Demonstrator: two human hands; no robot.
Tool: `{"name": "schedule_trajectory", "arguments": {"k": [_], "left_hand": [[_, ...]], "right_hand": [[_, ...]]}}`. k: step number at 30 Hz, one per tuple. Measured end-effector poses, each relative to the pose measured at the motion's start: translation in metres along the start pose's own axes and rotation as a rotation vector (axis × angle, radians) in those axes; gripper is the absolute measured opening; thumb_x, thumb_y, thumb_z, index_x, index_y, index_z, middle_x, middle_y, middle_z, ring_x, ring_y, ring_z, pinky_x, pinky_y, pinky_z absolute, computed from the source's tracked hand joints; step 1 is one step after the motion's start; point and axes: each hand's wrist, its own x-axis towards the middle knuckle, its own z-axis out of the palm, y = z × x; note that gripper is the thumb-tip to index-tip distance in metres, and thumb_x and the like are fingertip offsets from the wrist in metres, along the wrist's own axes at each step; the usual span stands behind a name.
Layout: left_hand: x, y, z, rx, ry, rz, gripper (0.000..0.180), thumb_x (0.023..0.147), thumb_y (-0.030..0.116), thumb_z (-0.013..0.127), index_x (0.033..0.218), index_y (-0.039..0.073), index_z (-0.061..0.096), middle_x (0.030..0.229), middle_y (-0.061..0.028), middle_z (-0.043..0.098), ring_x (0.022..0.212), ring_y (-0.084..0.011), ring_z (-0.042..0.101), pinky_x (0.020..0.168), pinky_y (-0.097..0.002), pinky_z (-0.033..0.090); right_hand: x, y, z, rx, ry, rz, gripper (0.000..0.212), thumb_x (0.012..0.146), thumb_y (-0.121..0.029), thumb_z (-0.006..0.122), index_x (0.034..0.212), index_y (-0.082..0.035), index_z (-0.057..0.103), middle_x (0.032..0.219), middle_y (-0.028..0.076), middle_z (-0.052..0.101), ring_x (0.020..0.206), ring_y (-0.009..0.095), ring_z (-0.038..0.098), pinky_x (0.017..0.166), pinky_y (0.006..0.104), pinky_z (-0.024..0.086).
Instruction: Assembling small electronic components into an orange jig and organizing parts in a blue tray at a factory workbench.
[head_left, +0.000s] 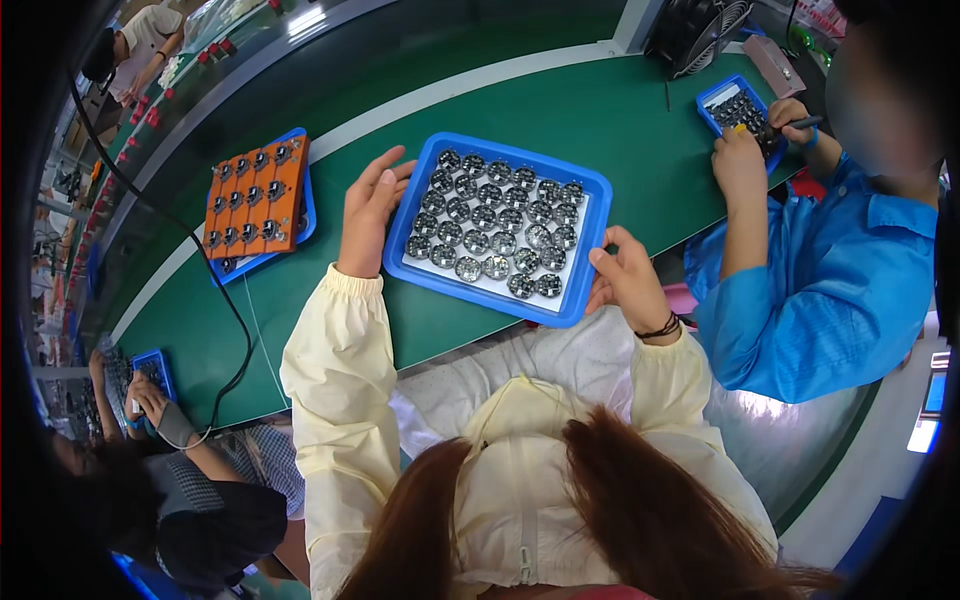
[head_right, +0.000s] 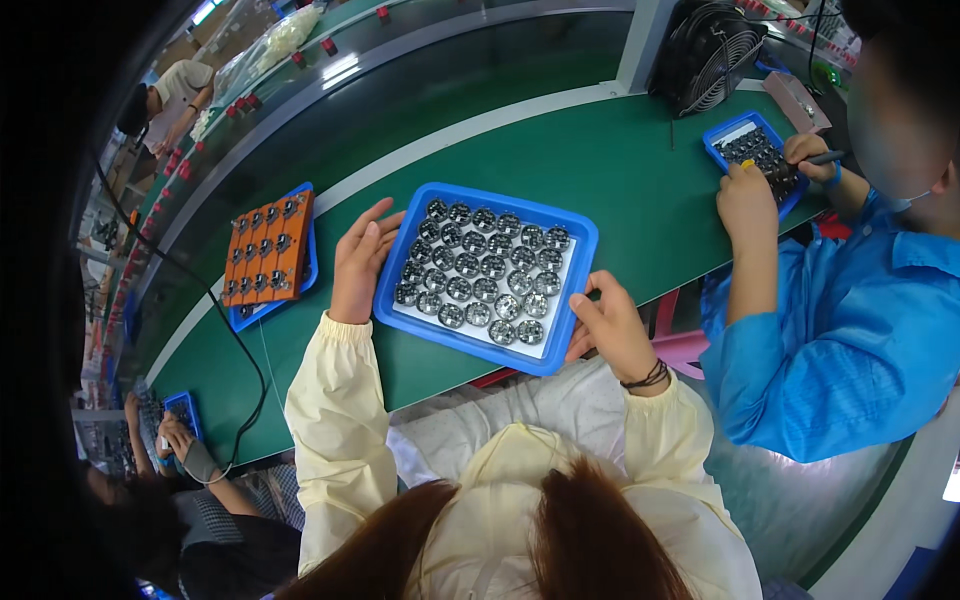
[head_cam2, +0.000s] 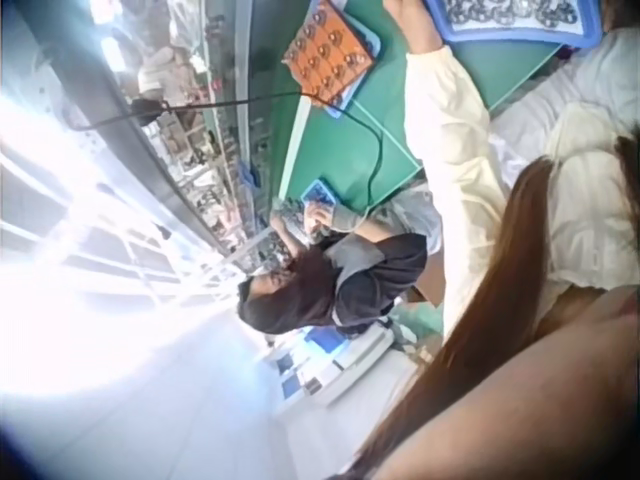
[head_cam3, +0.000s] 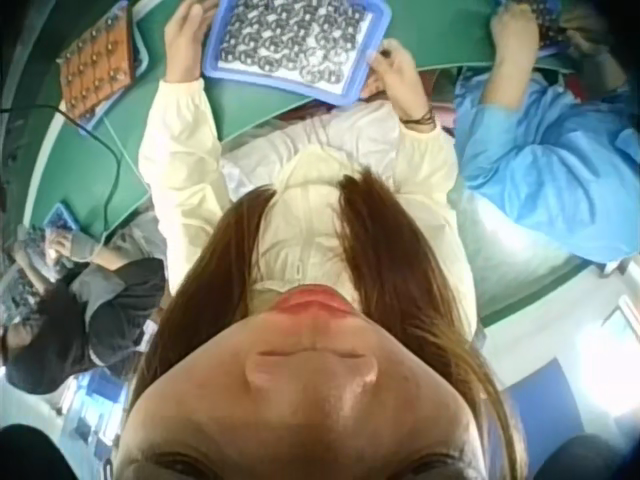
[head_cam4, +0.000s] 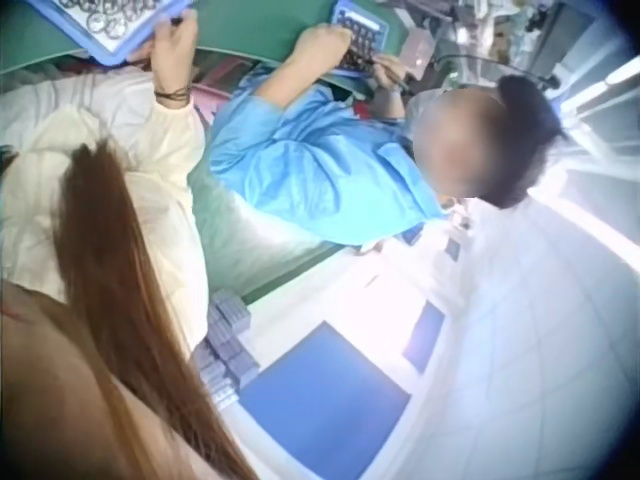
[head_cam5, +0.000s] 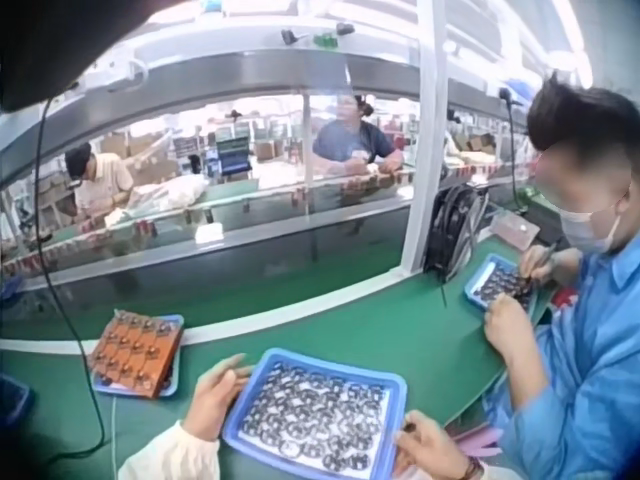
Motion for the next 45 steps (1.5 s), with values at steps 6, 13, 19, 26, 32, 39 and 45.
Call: {"name": "schedule_trajectory", "arguments": {"k": [6,13,19,26,32,39,45], "left_hand": [[-0.006,0.006,0.001,0.063,-0.023,-0.056,0.040,0.092,0.020,0.042,0.121,-0.007,0.042,0.107,-0.0178,0.057,0.089,-0.0148,0.057,0.080,-0.0242,0.045],[-0.007,0.003,-0.002,0.051,-0.063,-0.036,0.053,0.089,0.033,0.047,0.122,-0.008,0.041,0.111,-0.0187,0.055,0.098,-0.0188,0.055,0.088,-0.0280,0.041],[-0.003,-0.008,0.005,-0.048,0.009,0.087,0.046,0.089,0.027,0.048,0.119,-0.007,0.045,0.107,-0.0176,0.057,0.097,-0.0188,0.055,0.087,-0.0284,0.040],[-0.007,-0.013,0.012,0.045,0.074,0.173,0.033,0.088,0.020,0.047,0.110,-0.003,0.053,0.101,-0.0134,0.060,0.092,-0.0157,0.055,0.083,-0.0260,0.041],[-0.013,-0.016,0.009,0.227,0.158,0.258,0.030,0.088,0.019,0.048,0.106,-0.004,0.056,0.100,-0.0123,0.060,0.094,-0.0155,0.054,0.085,-0.0263,0.039],[-0.011,-0.026,0.008,0.157,0.241,0.220,0.028,0.089,0.018,0.047,0.103,-0.005,0.057,0.097,-0.0130,0.061,0.092,-0.0162,0.055,0.083,-0.0261,0.041],[-0.013,-0.030,0.005,0.198,0.256,0.247,0.028,0.089,0.018,0.047,0.102,-0.005,0.057,0.095,-0.0130,0.061,0.089,-0.0161,0.057,0.081,-0.0261,0.042]], "right_hand": [[-0.017,0.006,0.014,0.079,0.118,-0.094,0.016,0.089,-0.015,0.048,0.093,-0.003,0.040,0.069,0.010,0.058,0.048,0.015,0.058,0.039,0.0243,0.049],[-0.038,0.033,0.045,0.220,0.260,-0.177,0.014,0.090,-0.014,0.047,0.093,-0.002,0.040,0.072,0.011,0.059,0.052,0.017,0.061,0.042,0.0259,0.051],[-0.061,0.059,0.087,0.396,0.192,-0.168,0.020,0.089,-0.008,0.045,0.106,0.002,0.042,0.084,0.016,0.062,0.067,0.024,0.065,0.059,0.0318,0.056],[-0.069,0.083,0.085,0.360,0.057,-0.107,0.022,0.090,-0.014,0.047,0.099,0.005,0.051,0.086,0.018,0.063,0.072,0.026,0.065,0.063,0.0340,0.055],[-0.067,0.086,0.054,0.283,0.213,-0.193,0.027,0.092,-0.022,0.044,0.092,0.003,0.053,0.079,0.013,0.061,0.060,0.022,0.061,0.056,0.0294,0.050],[-0.046,0.061,0.024,-0.040,0.461,-0.704,0.014,0.089,-0.009,0.048,0.094,0.003,0.053,0.092,0.009,0.057,0.084,0.014,0.053,0.079,0.0250,0.041],[-0.019,0.042,0.029,-0.170,0.258,-0.643,0.020,0.086,-0.004,0.048,0.104,0.006,0.053,0.112,0.013,0.052,0.102,0.017,0.051,0.088,0.0281,0.039]]}}
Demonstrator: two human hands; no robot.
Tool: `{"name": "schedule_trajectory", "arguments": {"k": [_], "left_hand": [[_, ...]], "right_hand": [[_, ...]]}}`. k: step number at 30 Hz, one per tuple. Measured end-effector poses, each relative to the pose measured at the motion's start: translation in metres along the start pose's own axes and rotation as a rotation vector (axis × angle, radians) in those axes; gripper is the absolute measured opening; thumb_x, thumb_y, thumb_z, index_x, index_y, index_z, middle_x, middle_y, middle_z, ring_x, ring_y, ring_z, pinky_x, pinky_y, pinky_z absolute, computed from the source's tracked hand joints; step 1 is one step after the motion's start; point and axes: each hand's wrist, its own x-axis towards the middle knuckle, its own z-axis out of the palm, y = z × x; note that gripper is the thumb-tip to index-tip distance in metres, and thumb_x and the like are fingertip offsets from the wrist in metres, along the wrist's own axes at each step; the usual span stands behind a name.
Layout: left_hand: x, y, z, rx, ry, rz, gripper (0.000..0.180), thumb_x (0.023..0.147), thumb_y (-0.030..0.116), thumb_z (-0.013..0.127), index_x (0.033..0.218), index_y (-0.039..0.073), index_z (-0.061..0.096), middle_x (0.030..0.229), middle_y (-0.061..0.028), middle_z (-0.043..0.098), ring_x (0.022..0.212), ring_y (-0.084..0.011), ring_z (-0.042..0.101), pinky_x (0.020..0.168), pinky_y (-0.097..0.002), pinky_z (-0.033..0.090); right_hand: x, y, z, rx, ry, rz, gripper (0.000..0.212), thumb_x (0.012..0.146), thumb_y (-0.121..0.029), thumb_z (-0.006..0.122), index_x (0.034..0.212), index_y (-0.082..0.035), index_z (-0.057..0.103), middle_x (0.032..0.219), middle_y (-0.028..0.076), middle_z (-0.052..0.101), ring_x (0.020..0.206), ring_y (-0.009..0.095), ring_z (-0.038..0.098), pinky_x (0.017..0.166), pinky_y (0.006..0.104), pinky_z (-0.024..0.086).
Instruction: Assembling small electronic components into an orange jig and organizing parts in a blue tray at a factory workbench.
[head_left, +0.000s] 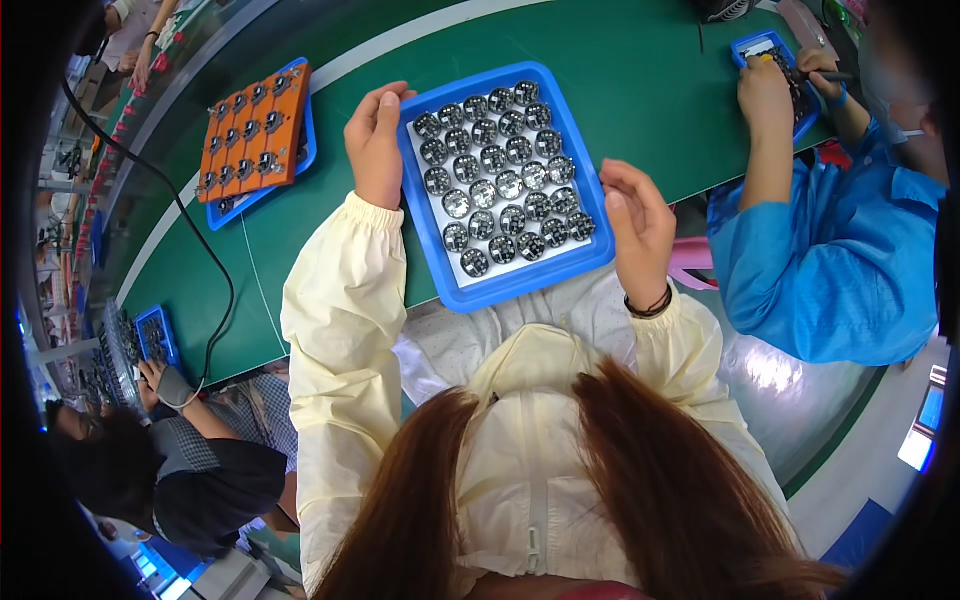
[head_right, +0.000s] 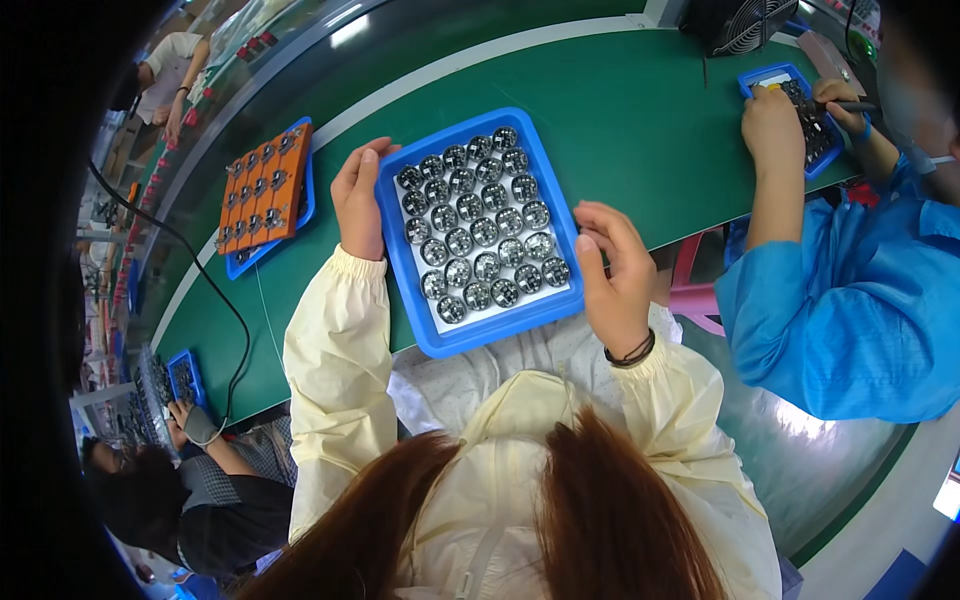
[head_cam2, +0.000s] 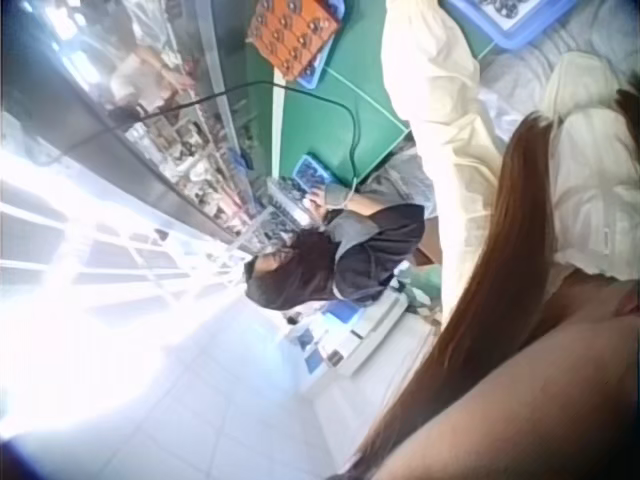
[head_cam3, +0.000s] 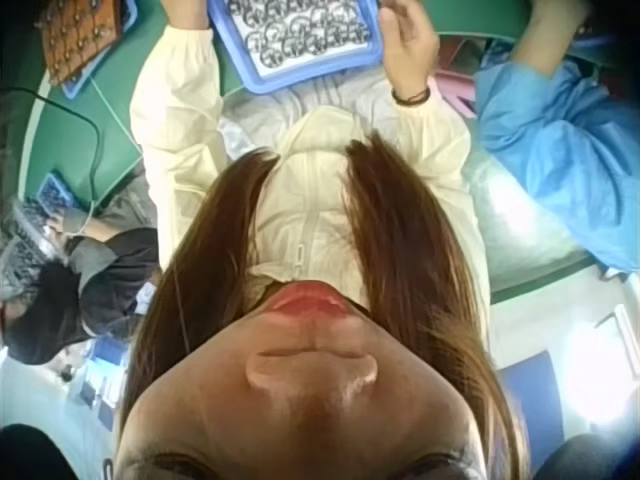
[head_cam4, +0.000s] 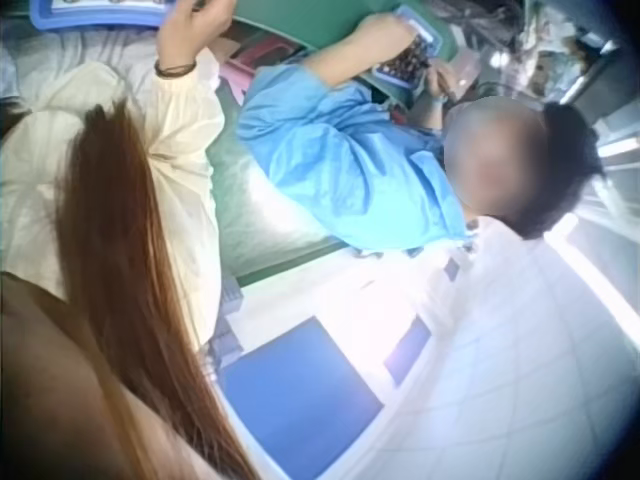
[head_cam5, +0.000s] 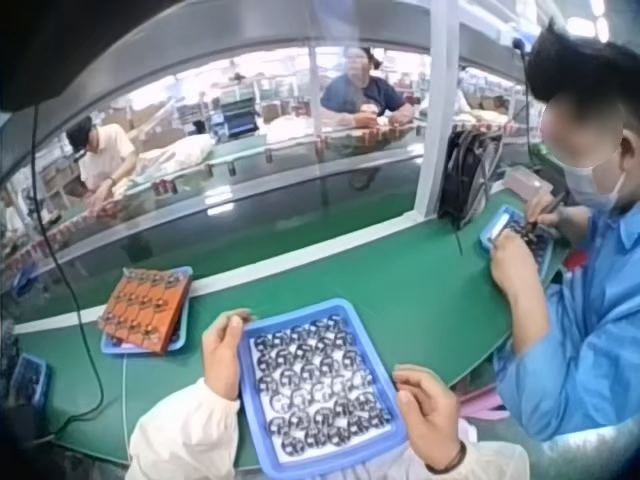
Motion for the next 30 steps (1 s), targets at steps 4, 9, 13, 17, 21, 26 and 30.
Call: {"name": "schedule_trajectory", "arguments": {"k": [4,9,13,17,21,26,30], "left_hand": [[0.000,-0.001,0.000,0.021,0.003,0.009,0.031,0.090,0.022,0.046,0.101,-0.005,0.057,0.092,-0.0123,0.062,0.084,-0.0151,0.056,0.077,-0.0262,0.043],[0.002,-0.005,0.001,0.074,0.010,0.050,0.034,0.091,0.026,0.044,0.098,-0.004,0.059,0.090,-0.0117,0.062,0.081,-0.0143,0.055,0.075,-0.0258,0.042],[0.002,-0.003,0.003,0.018,0.012,0.038,0.036,0.092,0.028,0.043,0.097,-0.004,0.060,0.089,-0.0108,0.062,0.080,-0.0138,0.055,0.074,-0.0259,0.042],[0.002,-0.004,0.003,-0.022,0.005,0.031,0.037,0.092,0.028,0.042,0.098,-0.004,0.059,0.087,-0.0105,0.061,0.079,-0.0135,0.055,0.073,-0.0256,0.043],[0.004,-0.005,0.003,-0.044,-0.019,0.049,0.037,0.092,0.028,0.041,0.098,-0.004,0.059,0.088,-0.0110,0.061,0.078,-0.0136,0.055,0.073,-0.0255,0.043],[0.002,-0.003,0.001,-0.121,-0.028,0.027,0.037,0.092,0.028,0.041,0.099,-0.004,0.058,0.088,-0.0111,0.061,0.078,-0.0136,0.056,0.073,-0.0250,0.044],[0.002,0.001,0.004,-0.230,-0.050,-0.012,0.039,0.093,0.029,0.040,0.101,-0.005,0.057,0.088,-0.0112,0.060,0.079,-0.0139,0.056,0.073,-0.0249,0.044]], "right_hand": [[0.004,-0.015,-0.002,-0.366,0.001,-0.228,0.018,0.079,-0.003,0.056,0.096,0.001,0.059,0.115,0.016,0.052,0.102,0.020,0.052,0.088,0.0294,0.039],[-0.019,-0.036,0.012,-0.566,-0.144,-0.327,0.020,0.068,-0.002,0.064,0.087,-0.006,0.063,0.118,0.016,0.051,0.106,0.029,0.049,0.090,0.0352,0.037],[-0.028,-0.036,0.027,-0.581,-0.202,-0.428,0.021,0.062,-0.001,0.068,0.082,-0.005,0.064,0.119,0.017,0.050,0.109,0.035,0.045,0.090,0.0410,0.036],[-0.029,-0.033,0.031,-0.581,-0.204,-0.436,0.021,0.061,-0.002,0.070,0.081,-0.005,0.063,0.119,0.017,0.050,0.109,0.035,0.044,0.091,0.0419,0.035],[-0.028,-0.034,0.031,-0.640,-0.171,-0.462,0.020,0.062,-0.002,0.068,0.081,-0.004,0.062,0.119,0.018,0.050,0.109,0.036,0.044,0.091,0.0414,0.035],[-0.008,-0.032,0.010,-0.739,-0.097,-0.507,0.016,0.067,-0.002,0.063,0.083,-0.004,0.062,0.118,0.018,0.051,0.109,0.034,0.045,0.093,0.0401,0.034],[0.018,-0.010,0.002,-0.390,-0.030,-0.255,0.023,0.081,-0.005,0.054,0.102,0.002,0.056,0.121,0.017,0.048,0.111,0.026,0.047,0.095,0.0352,0.035]]}}
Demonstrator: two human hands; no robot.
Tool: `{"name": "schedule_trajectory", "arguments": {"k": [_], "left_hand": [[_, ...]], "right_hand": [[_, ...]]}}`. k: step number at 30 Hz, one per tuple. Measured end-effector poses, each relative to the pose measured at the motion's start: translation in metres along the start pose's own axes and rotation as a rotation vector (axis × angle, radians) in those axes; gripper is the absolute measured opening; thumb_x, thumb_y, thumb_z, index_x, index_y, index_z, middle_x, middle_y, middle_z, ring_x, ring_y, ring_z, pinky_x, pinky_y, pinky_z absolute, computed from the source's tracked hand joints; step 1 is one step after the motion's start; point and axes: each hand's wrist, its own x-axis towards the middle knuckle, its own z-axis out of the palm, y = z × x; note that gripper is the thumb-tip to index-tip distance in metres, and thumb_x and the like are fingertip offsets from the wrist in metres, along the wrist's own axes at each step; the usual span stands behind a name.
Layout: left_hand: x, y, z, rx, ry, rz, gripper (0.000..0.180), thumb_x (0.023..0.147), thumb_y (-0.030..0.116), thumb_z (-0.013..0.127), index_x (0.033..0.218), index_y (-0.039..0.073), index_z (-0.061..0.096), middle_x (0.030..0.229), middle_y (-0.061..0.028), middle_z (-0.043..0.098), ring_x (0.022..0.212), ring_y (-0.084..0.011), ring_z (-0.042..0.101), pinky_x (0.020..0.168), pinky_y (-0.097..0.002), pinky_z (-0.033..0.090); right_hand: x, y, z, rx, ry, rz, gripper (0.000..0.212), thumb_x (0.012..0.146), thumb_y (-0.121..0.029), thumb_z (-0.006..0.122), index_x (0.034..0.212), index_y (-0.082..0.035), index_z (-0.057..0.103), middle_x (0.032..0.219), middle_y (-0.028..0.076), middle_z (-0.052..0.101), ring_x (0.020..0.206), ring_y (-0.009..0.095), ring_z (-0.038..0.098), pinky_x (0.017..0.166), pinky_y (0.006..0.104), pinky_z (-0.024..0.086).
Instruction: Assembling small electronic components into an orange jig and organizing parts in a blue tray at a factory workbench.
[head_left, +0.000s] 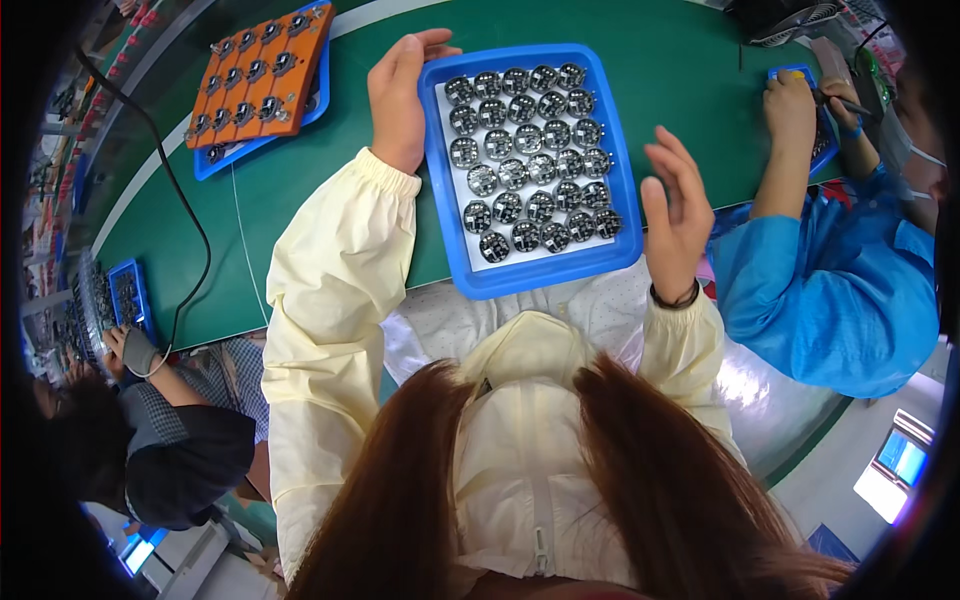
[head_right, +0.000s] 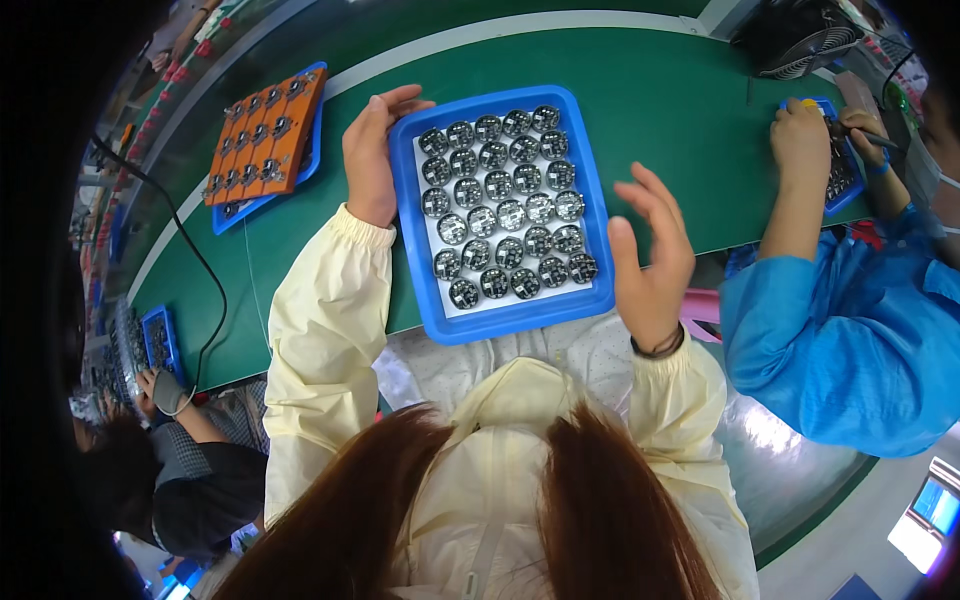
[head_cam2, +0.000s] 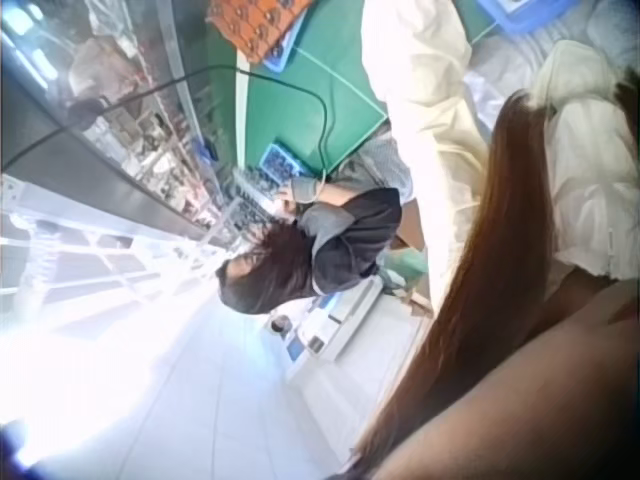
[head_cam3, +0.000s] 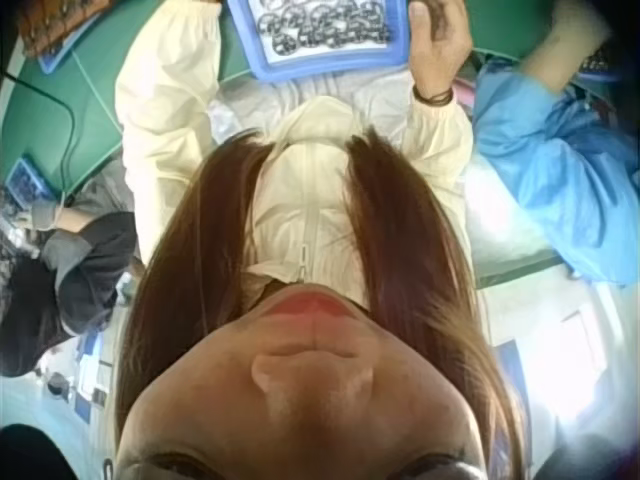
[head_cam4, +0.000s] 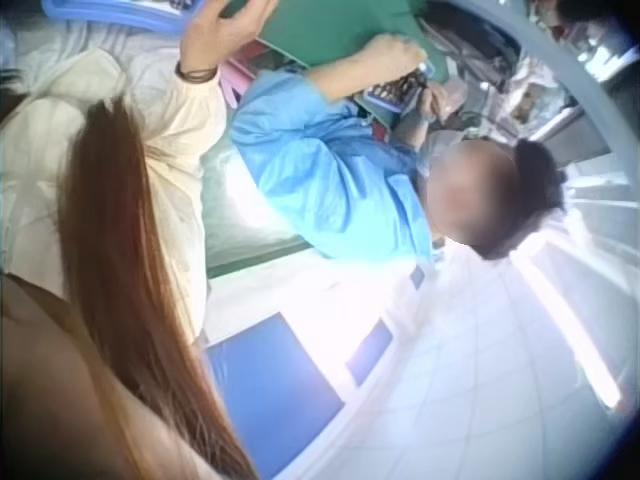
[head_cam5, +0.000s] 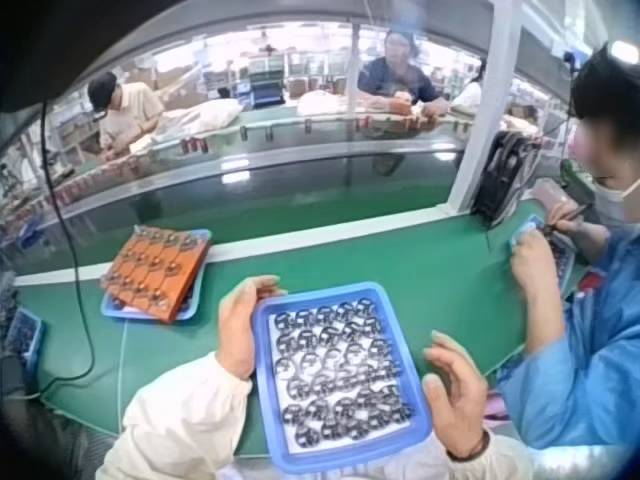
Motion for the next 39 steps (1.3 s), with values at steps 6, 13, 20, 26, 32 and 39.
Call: {"name": "schedule_trajectory", "arguments": {"k": [6,13,20,26,32,39], "left_hand": [[-0.002,0.003,0.001,-0.009,0.008,-0.002,0.043,0.093,0.033,0.037,0.101,-0.006,0.056,0.089,-0.0123,0.060,0.080,-0.0148,0.056,0.074,-0.0255,0.044],[-0.006,0.003,0.002,-0.046,0.039,0.037,0.046,0.093,0.035,0.037,0.101,-0.006,0.055,0.088,-0.0128,0.059,0.079,-0.0153,0.056,0.074,-0.0262,0.045],[-0.008,0.008,0.005,-0.024,0.069,0.071,0.047,0.094,0.036,0.035,0.100,-0.006,0.056,0.087,-0.0126,0.059,0.078,-0.0154,0.056,0.073,-0.0263,0.045],[-0.006,0.006,0.004,0.018,0.072,0.108,0.047,0.094,0.036,0.035,0.100,-0.006,0.056,0.088,-0.0126,0.059,0.078,-0.0151,0.055,0.073,-0.0263,0.044],[-0.013,0.003,-0.001,0.001,0.099,0.136,0.047,0.093,0.037,0.036,0.100,-0.006,0.055,0.090,-0.0127,0.058,0.080,-0.0154,0.055,0.074,-0.0267,0.044],[-0.009,0.002,-0.004,-0.075,0.087,-0.047,0.055,0.091,0.044,0.035,0.109,-0.006,0.050,0.093,-0.0124,0.058,0.083,-0.0161,0.057,0.075,-0.0259,0.045]], "right_hand": [[0.030,0.028,0.019,0.427,-0.100,0.258,0.031,0.088,-0.009,0.049,0.115,0.006,0.048,0.120,0.014,0.049,0.102,0.016,0.051,0.089,0.0267,0.039],[0.086,0.045,0.022,0.206,-0.372,0.330,0.024,0.089,-0.021,0.050,0.096,0.000,0.058,0.076,-0.002,0.057,0.065,0.003,0.047,0.060,0.0181,0.038],[0.140,0.060,0.054,0.168,-0.442,0.383,0.035,0.087,-0.033,0.054,0.078,-0.001,0.061,0.065,-0.003,0.055,0.056,0.004,0.045,0.052,0.0193,0.036],[0.170,0.052,0.078,0.301,-0.583,0.455,0.047,0.082,-0.041,0.060,0.068,0.004,0.063,0.058,0.005,0.059,0.047,0.009,0.052,0.045,0.0217,0.042],[0.173,0.050,0.092,0.340,-0.734,0.294,0.044,0.081,-0.037,0.061,0.068,0.005,0.063,0.057,0.007,0.059,0.045,0.009,0.052,0.045,0.0217,0.043],[0.179,0.062,0.105,0.967,-0.839,0.430,0.049,0.084,-0.029,0.058,0.043,-0.009,0.040,0.075,0.021,0.062,0.057,0.018,0.061,0.049,0.0241,0.049]]}}
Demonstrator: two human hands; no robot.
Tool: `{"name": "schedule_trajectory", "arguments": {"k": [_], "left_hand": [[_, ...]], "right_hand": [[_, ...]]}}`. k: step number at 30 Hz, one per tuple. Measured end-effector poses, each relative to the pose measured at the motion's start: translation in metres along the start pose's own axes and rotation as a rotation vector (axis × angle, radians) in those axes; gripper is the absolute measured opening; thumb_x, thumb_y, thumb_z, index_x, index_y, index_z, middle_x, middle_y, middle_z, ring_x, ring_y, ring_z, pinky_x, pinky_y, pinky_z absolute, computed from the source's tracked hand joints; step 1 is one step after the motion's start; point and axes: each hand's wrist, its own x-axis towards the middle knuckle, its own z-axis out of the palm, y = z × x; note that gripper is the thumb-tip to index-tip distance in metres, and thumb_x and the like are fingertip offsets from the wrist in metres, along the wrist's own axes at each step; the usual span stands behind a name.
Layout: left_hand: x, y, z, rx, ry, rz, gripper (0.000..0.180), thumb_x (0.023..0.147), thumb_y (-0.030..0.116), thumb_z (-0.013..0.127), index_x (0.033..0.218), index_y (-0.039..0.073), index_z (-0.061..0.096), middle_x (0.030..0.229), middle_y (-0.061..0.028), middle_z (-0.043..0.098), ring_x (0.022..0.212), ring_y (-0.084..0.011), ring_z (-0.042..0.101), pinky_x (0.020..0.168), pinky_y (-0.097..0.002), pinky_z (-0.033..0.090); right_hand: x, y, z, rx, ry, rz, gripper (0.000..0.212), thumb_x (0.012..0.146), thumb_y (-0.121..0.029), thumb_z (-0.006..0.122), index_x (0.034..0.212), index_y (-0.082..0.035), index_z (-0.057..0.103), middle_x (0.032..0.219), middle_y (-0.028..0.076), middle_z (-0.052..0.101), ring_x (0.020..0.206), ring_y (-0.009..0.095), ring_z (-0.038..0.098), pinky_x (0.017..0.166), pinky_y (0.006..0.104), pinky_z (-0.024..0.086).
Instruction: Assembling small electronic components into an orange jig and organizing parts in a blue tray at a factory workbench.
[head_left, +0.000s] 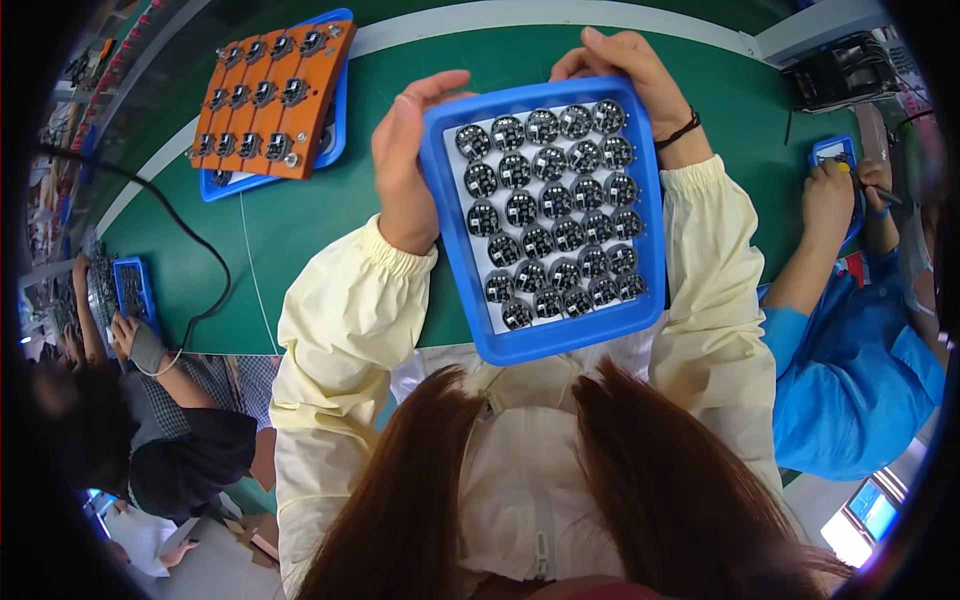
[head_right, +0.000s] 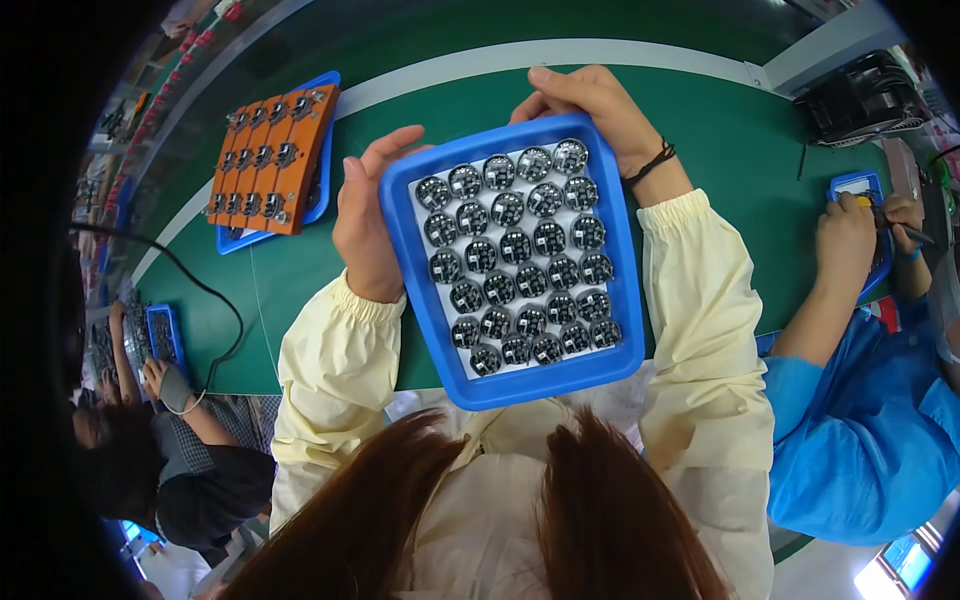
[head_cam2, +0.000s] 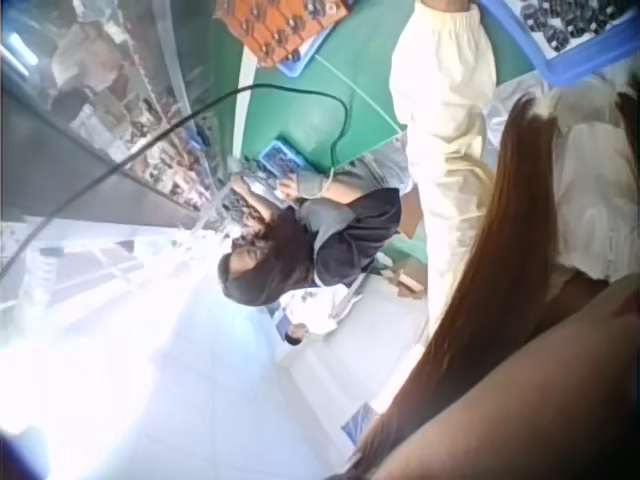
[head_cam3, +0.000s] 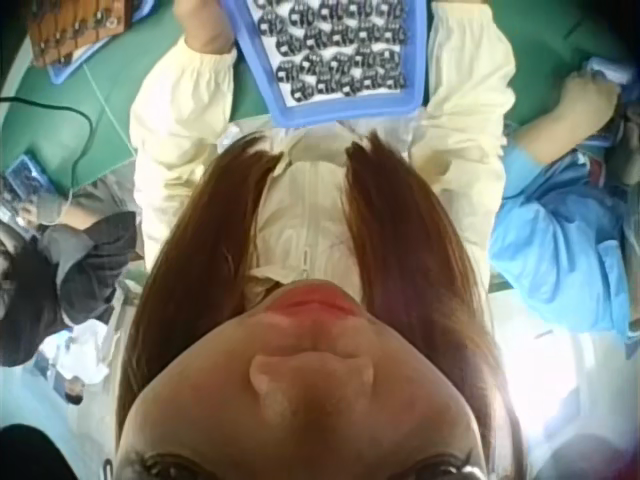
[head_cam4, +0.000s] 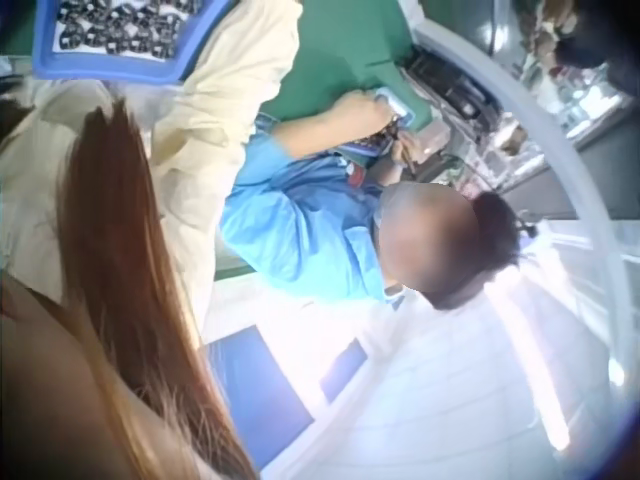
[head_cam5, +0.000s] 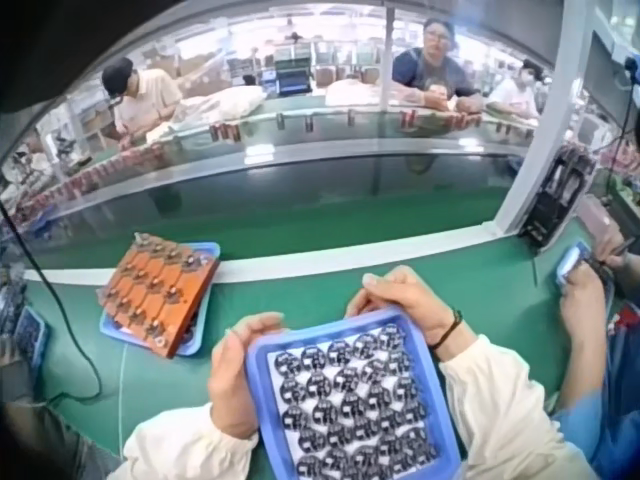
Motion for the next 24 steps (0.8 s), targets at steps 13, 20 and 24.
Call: {"name": "schedule_trajectory", "arguments": {"k": [13,20,24], "left_hand": [[0.015,0.017,0.007,-0.128,-0.035,-0.361,0.062,0.085,0.045,0.048,0.115,-0.009,0.045,0.101,-0.0167,0.058,0.089,-0.0199,0.059,0.079,-0.0291,0.047],[0.014,0.019,0.008,-0.093,-0.006,-0.411,0.058,0.091,0.043,0.039,0.112,-0.010,0.049,0.100,-0.0160,0.060,0.087,-0.0197,0.060,0.078,-0.0298,0.049],[0.014,0.018,0.007,-0.084,0.006,-0.425,0.060,0.092,0.045,0.036,0.112,-0.010,0.050,0.100,-0.0166,0.060,0.086,-0.0201,0.061,0.078,-0.0301,0.049]], "right_hand": [[0.017,-0.005,-0.001,0.123,0.040,0.025,0.053,0.087,-0.031,0.051,0.042,-0.008,0.038,0.064,0.020,0.059,0.063,0.020,0.061,0.054,0.0258,0.048],[0.013,-0.004,-0.003,-0.032,0.101,0.010,0.054,0.086,-0.032,0.052,0.041,-0.007,0.039,0.058,0.017,0.058,0.054,0.015,0.057,0.048,0.0230,0.043],[0.012,-0.005,0.000,-0.228,0.283,0.025,0.051,0.083,-0.034,0.058,0.043,-0.004,0.047,0.053,0.009,0.056,0.044,0.009,0.049,0.043,0.0226,0.038]]}}
